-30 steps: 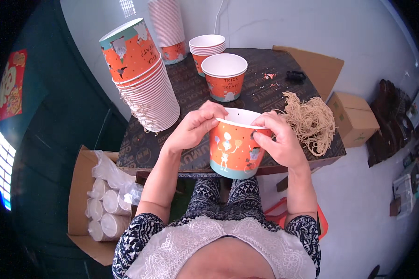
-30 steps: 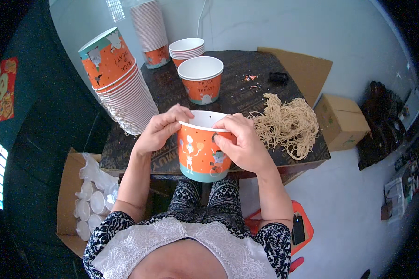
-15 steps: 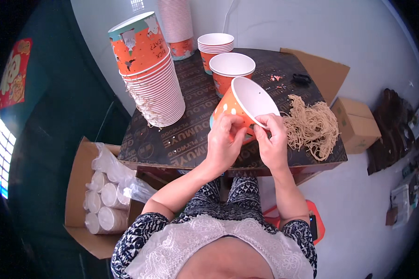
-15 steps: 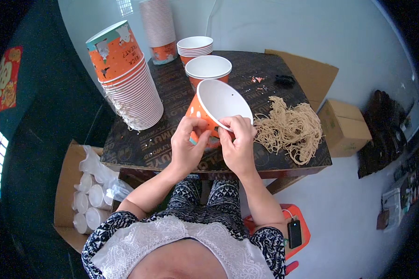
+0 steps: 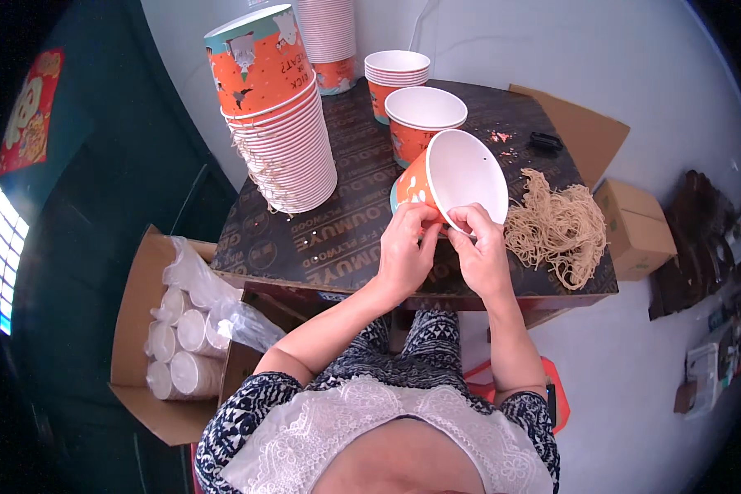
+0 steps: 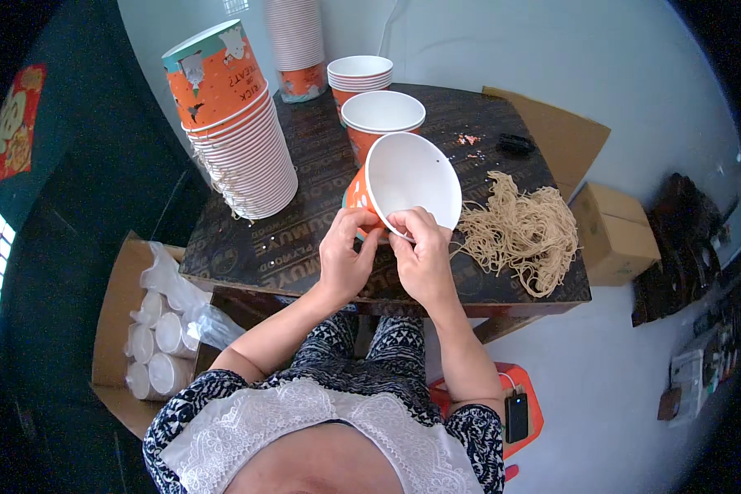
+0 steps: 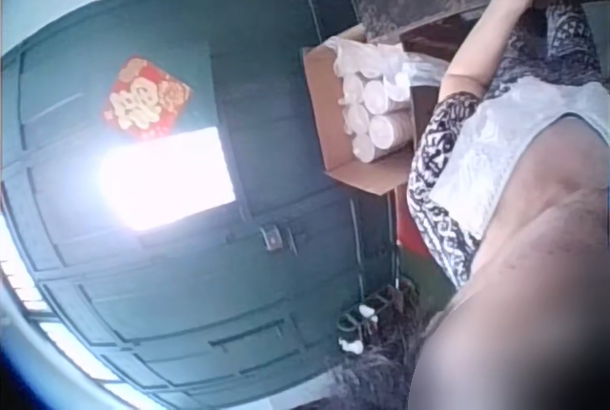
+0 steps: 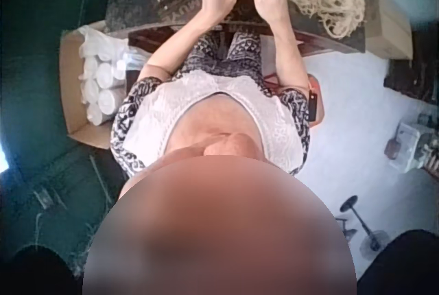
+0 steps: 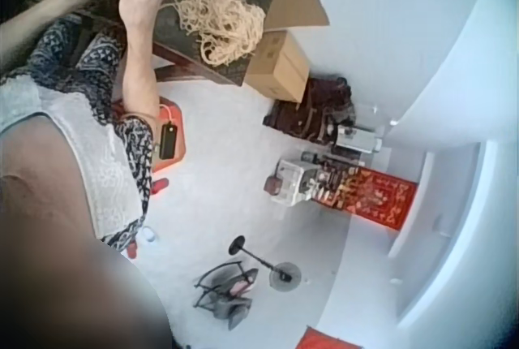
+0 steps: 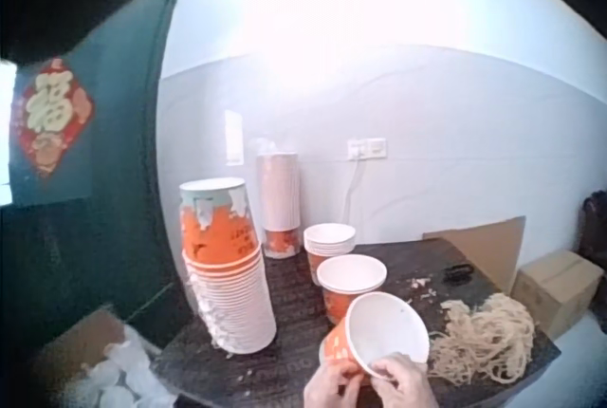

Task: Thread and tie strings onto festive paper buckets for packaging.

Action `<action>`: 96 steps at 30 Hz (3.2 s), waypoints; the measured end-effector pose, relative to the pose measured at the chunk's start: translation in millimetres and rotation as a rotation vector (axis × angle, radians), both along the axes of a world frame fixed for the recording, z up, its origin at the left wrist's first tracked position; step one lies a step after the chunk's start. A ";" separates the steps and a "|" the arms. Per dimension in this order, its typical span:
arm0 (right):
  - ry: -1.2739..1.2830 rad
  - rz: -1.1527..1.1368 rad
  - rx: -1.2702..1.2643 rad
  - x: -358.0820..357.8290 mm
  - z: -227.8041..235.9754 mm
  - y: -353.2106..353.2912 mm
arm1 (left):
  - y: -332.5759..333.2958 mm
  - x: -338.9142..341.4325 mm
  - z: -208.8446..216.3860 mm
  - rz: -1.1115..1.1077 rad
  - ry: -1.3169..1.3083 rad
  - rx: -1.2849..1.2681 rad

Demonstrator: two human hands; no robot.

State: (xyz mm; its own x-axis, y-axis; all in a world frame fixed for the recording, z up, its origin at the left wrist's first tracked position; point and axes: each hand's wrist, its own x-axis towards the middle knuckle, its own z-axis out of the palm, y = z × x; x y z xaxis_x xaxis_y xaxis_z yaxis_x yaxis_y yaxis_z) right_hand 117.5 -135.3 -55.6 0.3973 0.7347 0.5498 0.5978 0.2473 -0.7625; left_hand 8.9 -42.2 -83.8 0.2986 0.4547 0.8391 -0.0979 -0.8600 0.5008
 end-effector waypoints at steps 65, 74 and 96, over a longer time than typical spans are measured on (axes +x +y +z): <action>-0.495 -0.224 0.271 67.9 -37.5 -22.2 | 111.8 -117.9 -19.6 0.673 0.626 -0.056; -0.605 -0.342 0.031 51.2 -53.5 1.9 | 109.0 -121.9 -24.2 0.686 0.574 -0.047; -0.431 -0.232 -0.190 102.6 -47.8 -29.8 | 30.6 -70.1 20.4 0.058 0.508 0.254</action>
State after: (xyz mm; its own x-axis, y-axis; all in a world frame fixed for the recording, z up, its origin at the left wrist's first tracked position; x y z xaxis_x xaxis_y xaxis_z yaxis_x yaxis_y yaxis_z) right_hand 220.1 -165.0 -103.4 0.3284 0.7569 0.5651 0.8898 -0.0472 -0.4540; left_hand -61.2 -11.6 -63.5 0.6734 0.2856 0.6819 0.1525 -0.9562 0.2499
